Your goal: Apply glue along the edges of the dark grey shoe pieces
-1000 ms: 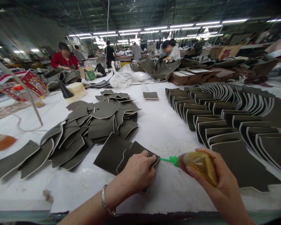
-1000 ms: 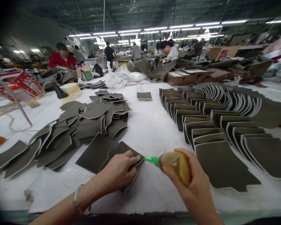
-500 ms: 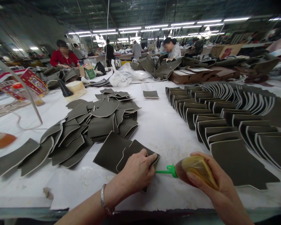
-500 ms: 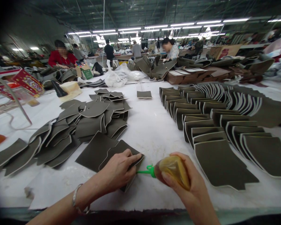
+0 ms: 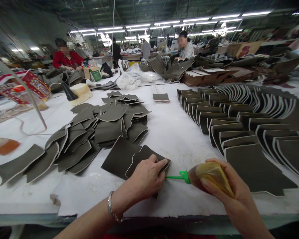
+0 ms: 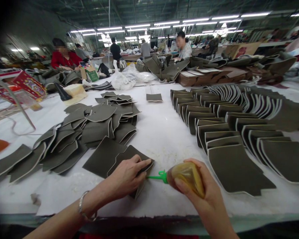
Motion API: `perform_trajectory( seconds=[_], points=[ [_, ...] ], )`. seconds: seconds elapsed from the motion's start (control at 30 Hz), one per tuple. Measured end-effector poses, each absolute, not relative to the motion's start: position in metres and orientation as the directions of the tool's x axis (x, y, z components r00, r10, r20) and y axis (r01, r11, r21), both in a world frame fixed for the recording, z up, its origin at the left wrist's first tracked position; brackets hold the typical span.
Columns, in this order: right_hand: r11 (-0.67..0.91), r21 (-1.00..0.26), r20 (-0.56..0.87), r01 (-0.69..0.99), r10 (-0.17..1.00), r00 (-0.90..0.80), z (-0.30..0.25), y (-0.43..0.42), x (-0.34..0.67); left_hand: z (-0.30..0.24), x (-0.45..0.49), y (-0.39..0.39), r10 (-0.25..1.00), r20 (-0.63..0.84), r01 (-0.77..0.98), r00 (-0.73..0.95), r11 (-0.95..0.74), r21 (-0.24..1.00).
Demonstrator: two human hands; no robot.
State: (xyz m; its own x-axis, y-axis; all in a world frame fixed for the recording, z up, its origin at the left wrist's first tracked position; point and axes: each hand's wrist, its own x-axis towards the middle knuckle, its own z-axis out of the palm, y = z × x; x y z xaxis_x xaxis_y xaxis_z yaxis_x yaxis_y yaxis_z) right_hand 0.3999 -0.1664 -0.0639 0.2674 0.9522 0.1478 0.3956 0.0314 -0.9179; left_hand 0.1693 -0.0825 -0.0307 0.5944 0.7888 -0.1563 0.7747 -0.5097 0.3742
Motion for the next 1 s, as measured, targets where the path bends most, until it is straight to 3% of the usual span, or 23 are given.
perform_trajectory(
  seconds=[0.17, 0.3, 0.7, 1.0],
  points=[
    [-0.041, -0.962, 0.027, 0.271, 0.97, 0.244, -0.054, -0.174, 0.387, -0.031, 0.168, -0.083, 0.791, -0.166, 0.777, 0.589, -0.498, 0.385],
    [-0.023, -0.952, 0.07, 0.305, 0.955, 0.29, -0.054, -0.179, 0.383, -0.032, 0.169, -0.082, 0.794, -0.15, 0.774, 0.59, -0.503, 0.384],
    [-0.09, -0.989, -0.062, 0.117, 0.973, 0.223, -0.068, -0.184, 0.384, -0.032, 0.169, -0.084, 0.791, -0.14, 0.775, 0.595, -0.518, 0.362],
    [-0.023, -0.983, 0.017, 0.181, 0.976, 0.218, -0.067, -0.185, 0.388, -0.035, 0.169, -0.085, 0.794, -0.125, 0.777, 0.594, -0.528, 0.342]
  ],
)
